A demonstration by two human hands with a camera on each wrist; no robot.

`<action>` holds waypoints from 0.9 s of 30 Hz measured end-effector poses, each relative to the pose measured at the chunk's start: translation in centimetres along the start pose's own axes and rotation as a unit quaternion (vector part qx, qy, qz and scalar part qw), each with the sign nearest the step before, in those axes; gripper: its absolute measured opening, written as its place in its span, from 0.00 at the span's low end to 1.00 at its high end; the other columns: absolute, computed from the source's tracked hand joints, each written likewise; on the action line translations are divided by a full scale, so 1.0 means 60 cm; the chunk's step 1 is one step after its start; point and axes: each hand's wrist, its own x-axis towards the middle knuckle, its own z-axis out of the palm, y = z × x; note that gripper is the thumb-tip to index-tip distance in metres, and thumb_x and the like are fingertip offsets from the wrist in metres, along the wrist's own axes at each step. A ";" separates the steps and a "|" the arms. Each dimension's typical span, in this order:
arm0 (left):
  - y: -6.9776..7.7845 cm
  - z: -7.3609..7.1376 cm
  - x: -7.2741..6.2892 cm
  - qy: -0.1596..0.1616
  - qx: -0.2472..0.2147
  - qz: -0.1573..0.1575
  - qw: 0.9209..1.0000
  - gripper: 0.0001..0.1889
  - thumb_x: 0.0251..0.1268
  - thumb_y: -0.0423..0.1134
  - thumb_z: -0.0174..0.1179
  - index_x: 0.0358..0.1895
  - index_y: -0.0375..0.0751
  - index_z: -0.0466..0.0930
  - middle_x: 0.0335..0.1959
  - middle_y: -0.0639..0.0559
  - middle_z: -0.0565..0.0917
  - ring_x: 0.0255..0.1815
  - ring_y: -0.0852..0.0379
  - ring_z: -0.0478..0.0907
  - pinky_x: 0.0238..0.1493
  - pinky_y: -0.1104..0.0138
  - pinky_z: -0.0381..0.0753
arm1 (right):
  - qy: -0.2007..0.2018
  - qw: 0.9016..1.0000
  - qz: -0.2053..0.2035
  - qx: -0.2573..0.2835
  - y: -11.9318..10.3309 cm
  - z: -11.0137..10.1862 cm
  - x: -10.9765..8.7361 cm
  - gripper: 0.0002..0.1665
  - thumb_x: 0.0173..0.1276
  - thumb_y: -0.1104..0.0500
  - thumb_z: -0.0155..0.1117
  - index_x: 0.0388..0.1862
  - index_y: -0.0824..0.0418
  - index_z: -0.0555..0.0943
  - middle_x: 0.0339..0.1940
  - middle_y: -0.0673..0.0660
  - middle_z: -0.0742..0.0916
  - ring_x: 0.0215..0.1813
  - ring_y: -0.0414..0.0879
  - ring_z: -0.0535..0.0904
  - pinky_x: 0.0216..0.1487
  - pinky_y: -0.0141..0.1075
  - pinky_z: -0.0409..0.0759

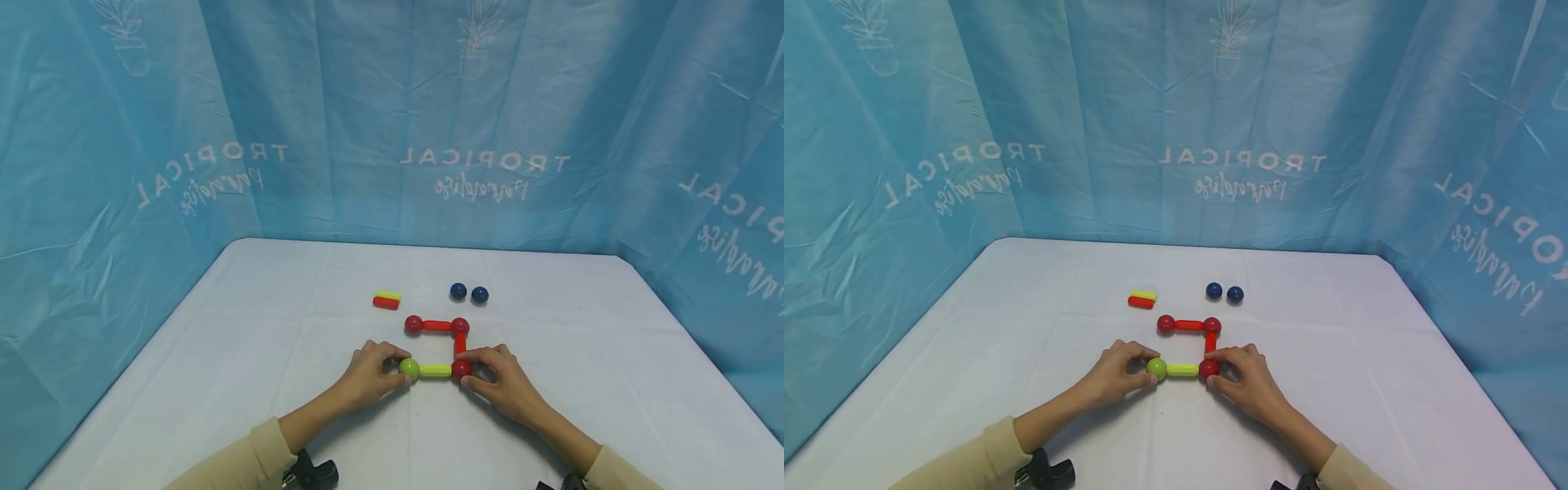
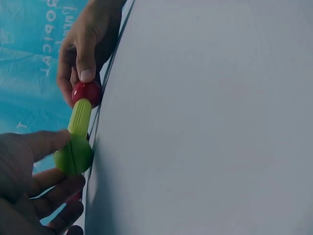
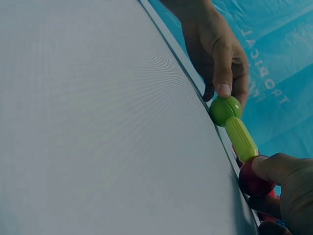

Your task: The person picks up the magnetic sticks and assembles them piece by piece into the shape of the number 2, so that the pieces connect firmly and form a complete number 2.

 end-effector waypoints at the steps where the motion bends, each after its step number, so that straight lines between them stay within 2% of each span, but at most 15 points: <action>1: 0.000 -0.003 0.002 0.003 -0.004 -0.003 1.000 0.20 0.52 0.44 0.67 0.51 0.46 0.81 0.44 0.54 0.81 0.45 0.55 0.67 0.42 0.64 0.60 | -0.002 1.000 0.001 0.000 0.000 0.000 0.000 0.24 0.53 0.56 0.73 0.49 0.40 0.81 0.43 0.41 0.85 0.44 0.41 0.67 0.45 0.37 0.65; 3: 0.001 -0.012 0.009 0.017 -0.007 -0.009 1.000 0.20 0.53 0.44 0.67 0.52 0.46 0.80 0.44 0.54 0.81 0.47 0.54 0.68 0.43 0.63 0.61 | -0.003 1.000 0.001 0.000 -0.001 -0.001 0.000 0.24 0.53 0.56 0.73 0.49 0.40 0.81 0.43 0.41 0.84 0.43 0.41 0.67 0.44 0.37 0.65; 6: -0.002 -0.028 0.031 0.058 0.012 -0.010 0.998 0.19 0.54 0.43 0.67 0.52 0.47 0.80 0.45 0.53 0.82 0.49 0.52 0.71 0.46 0.61 0.64 | -0.001 1.000 0.000 0.000 -0.001 -0.002 0.000 0.24 0.52 0.56 0.73 0.49 0.40 0.81 0.43 0.40 0.85 0.43 0.42 0.68 0.44 0.37 0.65; 9: -0.012 -0.043 0.064 0.099 0.050 -0.015 0.994 0.19 0.54 0.42 0.67 0.51 0.46 0.80 0.46 0.51 0.82 0.49 0.52 0.71 0.50 0.58 0.65 | -0.002 1.000 0.002 0.003 0.000 -0.002 0.001 0.24 0.53 0.56 0.73 0.49 0.40 0.81 0.43 0.41 0.85 0.44 0.42 0.67 0.45 0.38 0.65; 12: -0.026 -0.054 0.097 0.120 0.074 -0.031 0.990 0.19 0.54 0.43 0.67 0.51 0.45 0.80 0.49 0.50 0.81 0.51 0.51 0.69 0.52 0.56 0.65 | -0.008 1.000 0.012 0.006 0.000 0.000 0.000 0.24 0.53 0.55 0.73 0.49 0.40 0.81 0.44 0.41 0.85 0.44 0.42 0.67 0.45 0.38 0.64; 18: -0.045 -0.062 0.142 0.126 0.106 -0.044 0.985 0.19 0.55 0.42 0.66 0.52 0.46 0.80 0.48 0.48 0.81 0.51 0.50 0.67 0.52 0.56 0.64 | -0.014 1.000 0.023 0.010 -0.002 0.002 -0.001 0.23 0.53 0.55 0.73 0.50 0.40 0.81 0.44 0.41 0.84 0.44 0.42 0.67 0.45 0.38 0.65; 27: -0.056 -0.064 0.172 0.109 0.141 -0.071 0.981 0.16 0.55 0.42 0.66 0.49 0.46 0.82 0.45 0.48 0.79 0.51 0.50 0.67 0.52 0.56 0.64 | -0.013 1.000 0.025 0.007 -0.003 0.000 0.000 0.24 0.53 0.55 0.73 0.50 0.40 0.81 0.44 0.42 0.84 0.45 0.42 0.67 0.45 0.37 0.65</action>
